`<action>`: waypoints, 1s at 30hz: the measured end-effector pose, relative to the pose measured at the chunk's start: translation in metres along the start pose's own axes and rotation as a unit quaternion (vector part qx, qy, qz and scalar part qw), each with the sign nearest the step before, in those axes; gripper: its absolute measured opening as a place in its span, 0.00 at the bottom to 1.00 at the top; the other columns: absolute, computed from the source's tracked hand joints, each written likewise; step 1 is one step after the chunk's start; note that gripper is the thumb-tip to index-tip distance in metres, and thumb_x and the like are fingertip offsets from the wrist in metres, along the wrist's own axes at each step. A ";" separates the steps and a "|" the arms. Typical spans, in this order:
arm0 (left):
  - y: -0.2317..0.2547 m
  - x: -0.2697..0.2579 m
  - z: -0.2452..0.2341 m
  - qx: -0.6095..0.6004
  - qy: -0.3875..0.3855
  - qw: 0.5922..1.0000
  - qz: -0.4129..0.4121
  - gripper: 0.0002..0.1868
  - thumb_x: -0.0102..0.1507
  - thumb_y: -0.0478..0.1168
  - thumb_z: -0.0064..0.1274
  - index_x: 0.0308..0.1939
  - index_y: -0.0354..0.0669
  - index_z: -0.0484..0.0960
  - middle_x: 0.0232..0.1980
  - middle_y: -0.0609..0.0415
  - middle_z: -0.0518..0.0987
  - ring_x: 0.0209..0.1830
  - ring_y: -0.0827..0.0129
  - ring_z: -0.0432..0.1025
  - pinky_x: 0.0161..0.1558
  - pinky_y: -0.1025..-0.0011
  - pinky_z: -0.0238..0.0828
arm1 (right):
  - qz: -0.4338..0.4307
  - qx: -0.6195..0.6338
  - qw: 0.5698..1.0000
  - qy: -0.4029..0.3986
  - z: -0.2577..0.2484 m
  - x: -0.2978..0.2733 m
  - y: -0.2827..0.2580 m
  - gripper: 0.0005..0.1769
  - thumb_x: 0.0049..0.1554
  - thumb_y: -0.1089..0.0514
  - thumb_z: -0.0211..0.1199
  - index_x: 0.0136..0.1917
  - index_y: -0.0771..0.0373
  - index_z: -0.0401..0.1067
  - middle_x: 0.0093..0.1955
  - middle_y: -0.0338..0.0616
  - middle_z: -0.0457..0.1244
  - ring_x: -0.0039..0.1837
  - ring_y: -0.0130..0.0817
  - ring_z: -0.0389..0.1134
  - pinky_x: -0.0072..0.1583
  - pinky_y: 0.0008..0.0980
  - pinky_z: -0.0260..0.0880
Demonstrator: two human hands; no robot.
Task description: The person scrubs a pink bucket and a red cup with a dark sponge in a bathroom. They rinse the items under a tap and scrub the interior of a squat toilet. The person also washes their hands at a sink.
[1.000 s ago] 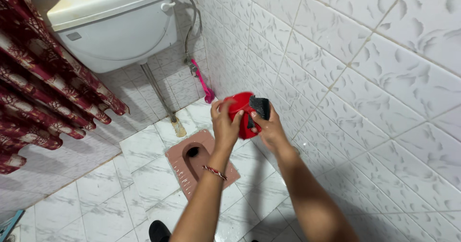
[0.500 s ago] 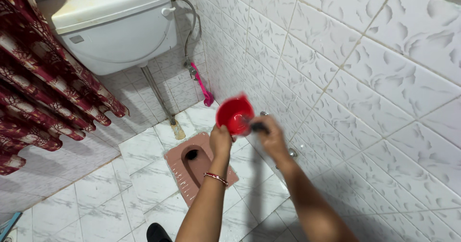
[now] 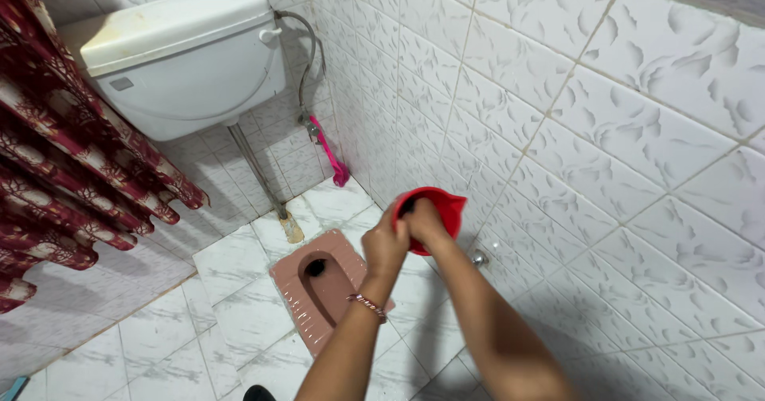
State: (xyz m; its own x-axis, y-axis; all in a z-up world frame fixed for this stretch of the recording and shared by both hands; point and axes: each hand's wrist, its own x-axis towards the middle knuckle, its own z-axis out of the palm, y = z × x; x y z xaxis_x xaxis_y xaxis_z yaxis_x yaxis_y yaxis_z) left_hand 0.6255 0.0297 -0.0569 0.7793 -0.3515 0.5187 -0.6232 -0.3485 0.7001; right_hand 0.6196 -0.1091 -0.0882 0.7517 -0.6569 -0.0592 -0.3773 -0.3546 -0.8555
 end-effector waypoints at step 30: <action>0.007 -0.001 -0.019 0.000 -0.016 0.998 -0.063 0.22 0.65 0.44 0.50 0.63 0.45 0.80 0.21 0.40 0.79 0.20 0.48 0.76 0.28 0.55 0.73 | 0.058 0.186 0.979 -0.054 0.008 0.001 -0.016 0.11 0.56 0.66 0.57 0.49 0.76 0.73 0.49 0.61 0.70 0.49 0.46 0.74 0.51 0.52 0.72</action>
State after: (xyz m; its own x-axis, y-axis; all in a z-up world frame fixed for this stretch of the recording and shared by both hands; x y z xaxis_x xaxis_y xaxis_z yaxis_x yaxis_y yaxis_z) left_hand 0.6219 0.0443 -0.0429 0.8493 -0.3322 0.4103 -0.5199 -0.3915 0.7592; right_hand 0.6311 -0.0990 -0.0790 0.7755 -0.5975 -0.2040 -0.2554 -0.0014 -0.9668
